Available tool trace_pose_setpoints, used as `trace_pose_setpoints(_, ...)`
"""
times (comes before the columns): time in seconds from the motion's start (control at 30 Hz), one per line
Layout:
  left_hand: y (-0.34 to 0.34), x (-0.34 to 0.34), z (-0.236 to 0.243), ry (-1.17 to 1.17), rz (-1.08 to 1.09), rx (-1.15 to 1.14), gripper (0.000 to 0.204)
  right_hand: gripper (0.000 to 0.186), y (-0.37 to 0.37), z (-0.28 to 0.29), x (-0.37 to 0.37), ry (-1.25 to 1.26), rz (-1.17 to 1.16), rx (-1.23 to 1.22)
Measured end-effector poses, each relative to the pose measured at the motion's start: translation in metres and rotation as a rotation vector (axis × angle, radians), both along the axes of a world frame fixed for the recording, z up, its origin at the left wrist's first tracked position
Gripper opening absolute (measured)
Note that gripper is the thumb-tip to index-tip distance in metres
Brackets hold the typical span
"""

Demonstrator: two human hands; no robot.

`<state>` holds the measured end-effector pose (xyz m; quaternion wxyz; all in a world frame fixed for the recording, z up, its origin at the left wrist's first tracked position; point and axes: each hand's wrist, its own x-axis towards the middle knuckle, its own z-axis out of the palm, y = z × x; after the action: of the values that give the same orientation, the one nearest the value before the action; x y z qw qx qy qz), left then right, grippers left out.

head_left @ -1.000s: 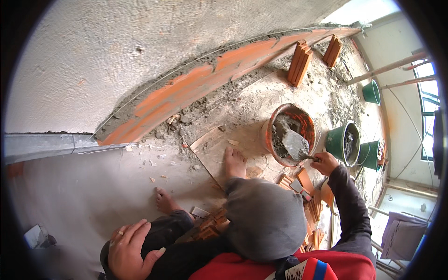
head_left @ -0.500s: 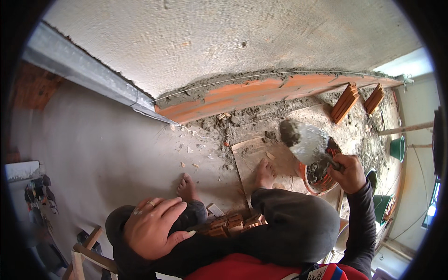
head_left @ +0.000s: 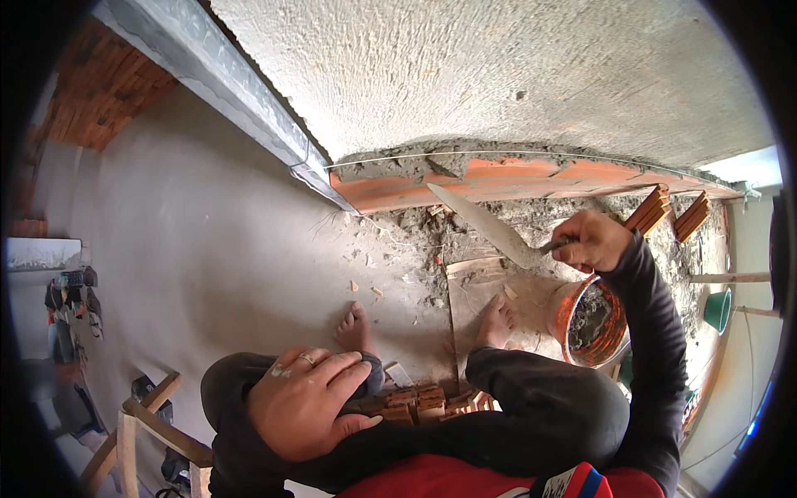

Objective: The person applies mortar to a wall and the edge of a brick using a trowel, then places the brick onto the wall and taps it into place with a wooden handle.

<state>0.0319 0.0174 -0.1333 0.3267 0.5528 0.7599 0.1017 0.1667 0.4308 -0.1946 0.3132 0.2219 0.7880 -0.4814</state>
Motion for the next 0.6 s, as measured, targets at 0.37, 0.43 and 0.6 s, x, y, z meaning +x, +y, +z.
trace_pose_setpoints(0.37, 0.017, 0.004, 0.008, 0.019, -0.071, -0.029, 0.063, 0.028, -0.092, -0.122, 0.072, 0.542, -0.003, 0.246)
trace_pose_setpoints(0.43, 0.022, 0.005, 0.008, 0.038, -0.087, -0.061, 0.063, 0.028, -0.111, -0.143, 0.073, 0.573, -0.12, 0.42)
trace_pose_setpoints(0.6, 0.026, 0.008, 0.01, 0.028, -0.087, -0.09, 0.062, 0.026, -0.115, -0.172, 0.053, 0.714, -0.342, 0.697)
